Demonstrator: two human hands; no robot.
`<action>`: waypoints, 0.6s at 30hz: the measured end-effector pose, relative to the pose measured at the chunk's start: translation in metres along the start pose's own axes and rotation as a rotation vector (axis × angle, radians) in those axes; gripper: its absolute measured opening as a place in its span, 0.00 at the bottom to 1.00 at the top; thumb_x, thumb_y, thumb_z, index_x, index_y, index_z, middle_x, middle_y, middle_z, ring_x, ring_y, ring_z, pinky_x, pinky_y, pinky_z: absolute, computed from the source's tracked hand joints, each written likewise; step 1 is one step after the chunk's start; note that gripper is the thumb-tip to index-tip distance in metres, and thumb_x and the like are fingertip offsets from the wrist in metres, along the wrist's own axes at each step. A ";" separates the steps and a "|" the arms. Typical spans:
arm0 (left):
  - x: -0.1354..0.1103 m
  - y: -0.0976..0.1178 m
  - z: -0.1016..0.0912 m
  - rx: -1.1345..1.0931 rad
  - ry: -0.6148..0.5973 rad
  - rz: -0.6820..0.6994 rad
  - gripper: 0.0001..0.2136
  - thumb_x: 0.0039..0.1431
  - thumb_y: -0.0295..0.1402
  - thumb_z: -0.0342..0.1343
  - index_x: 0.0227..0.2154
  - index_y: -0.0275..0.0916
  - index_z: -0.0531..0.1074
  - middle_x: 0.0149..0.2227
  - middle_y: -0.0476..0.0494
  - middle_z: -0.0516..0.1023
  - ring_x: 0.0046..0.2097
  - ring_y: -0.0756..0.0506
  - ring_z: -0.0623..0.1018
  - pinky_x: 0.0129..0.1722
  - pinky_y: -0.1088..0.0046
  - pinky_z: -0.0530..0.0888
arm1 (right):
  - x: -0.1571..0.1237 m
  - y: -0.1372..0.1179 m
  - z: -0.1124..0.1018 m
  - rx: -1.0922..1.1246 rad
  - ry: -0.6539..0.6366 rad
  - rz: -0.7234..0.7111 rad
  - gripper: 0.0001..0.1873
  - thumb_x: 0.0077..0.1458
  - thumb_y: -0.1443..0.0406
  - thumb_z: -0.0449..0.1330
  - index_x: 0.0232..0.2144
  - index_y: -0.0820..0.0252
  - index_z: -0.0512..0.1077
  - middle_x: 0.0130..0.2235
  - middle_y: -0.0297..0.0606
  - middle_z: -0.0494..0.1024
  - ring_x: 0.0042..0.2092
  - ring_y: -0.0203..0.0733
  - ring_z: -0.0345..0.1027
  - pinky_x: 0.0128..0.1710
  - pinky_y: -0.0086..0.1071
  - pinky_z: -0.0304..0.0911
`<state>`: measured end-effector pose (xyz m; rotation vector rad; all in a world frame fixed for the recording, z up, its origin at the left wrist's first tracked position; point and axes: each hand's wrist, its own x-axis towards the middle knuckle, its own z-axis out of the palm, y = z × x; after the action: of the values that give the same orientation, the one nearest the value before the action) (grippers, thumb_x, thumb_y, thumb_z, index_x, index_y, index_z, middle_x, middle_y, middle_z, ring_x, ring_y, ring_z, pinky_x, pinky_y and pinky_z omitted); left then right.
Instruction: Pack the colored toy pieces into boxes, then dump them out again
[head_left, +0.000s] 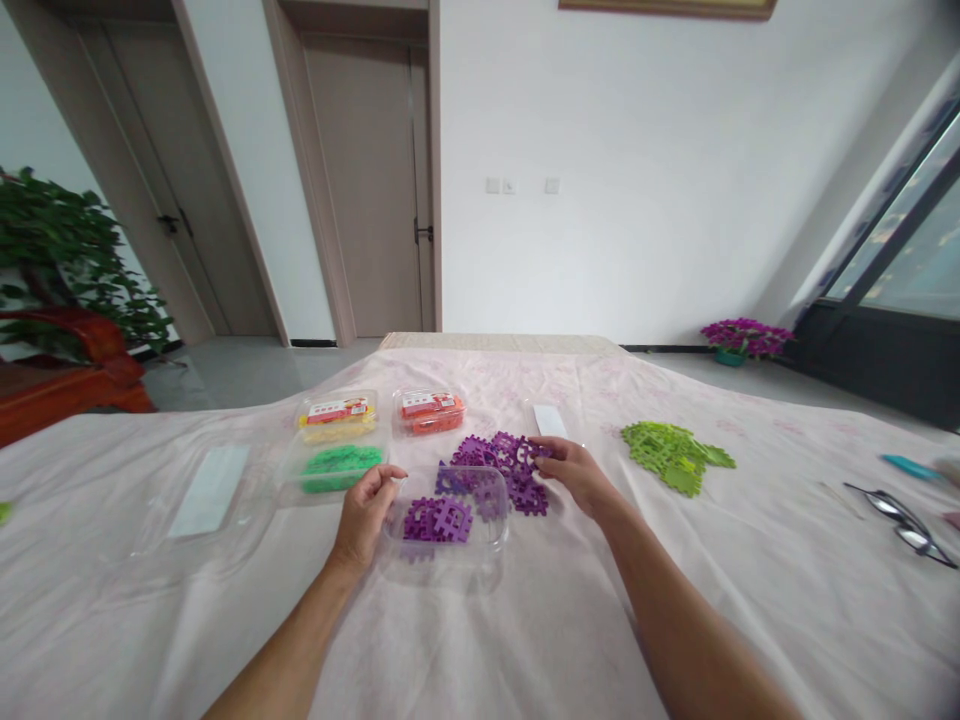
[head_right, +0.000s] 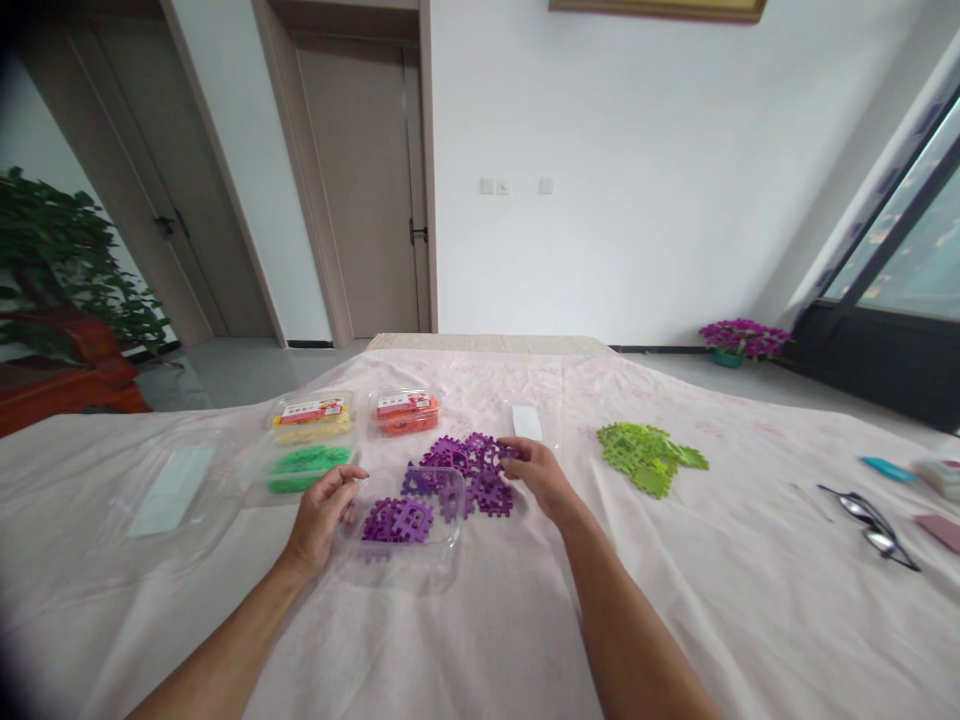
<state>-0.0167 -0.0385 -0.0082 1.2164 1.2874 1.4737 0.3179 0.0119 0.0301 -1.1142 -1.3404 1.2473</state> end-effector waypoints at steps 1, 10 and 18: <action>0.000 0.000 0.000 0.004 -0.001 0.004 0.10 0.51 0.37 0.55 0.35 0.39 0.72 0.19 0.59 0.60 0.20 0.54 0.61 0.21 0.78 0.59 | 0.000 -0.007 0.005 0.051 0.042 -0.049 0.26 0.41 0.62 0.67 0.46 0.63 0.75 0.38 0.39 0.79 0.35 0.38 0.68 0.36 0.32 0.62; 0.000 0.000 -0.001 0.038 -0.001 0.028 0.10 0.52 0.36 0.54 0.36 0.38 0.72 0.18 0.58 0.60 0.20 0.54 0.61 0.20 0.78 0.57 | -0.029 -0.061 0.063 -0.106 -0.263 -0.145 0.18 0.49 0.65 0.62 0.45 0.58 0.77 0.38 0.36 0.80 0.35 0.38 0.70 0.35 0.31 0.64; -0.001 0.000 -0.001 0.042 -0.015 0.041 0.09 0.52 0.35 0.53 0.35 0.39 0.72 0.19 0.58 0.60 0.21 0.53 0.61 0.22 0.78 0.57 | -0.036 -0.072 0.076 -0.888 -0.278 -0.495 0.17 0.50 0.72 0.58 0.40 0.54 0.80 0.40 0.35 0.82 0.43 0.42 0.72 0.47 0.36 0.63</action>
<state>-0.0174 -0.0394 -0.0087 1.2862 1.2953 1.4706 0.2466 -0.0378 0.0988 -1.0784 -2.3267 0.4219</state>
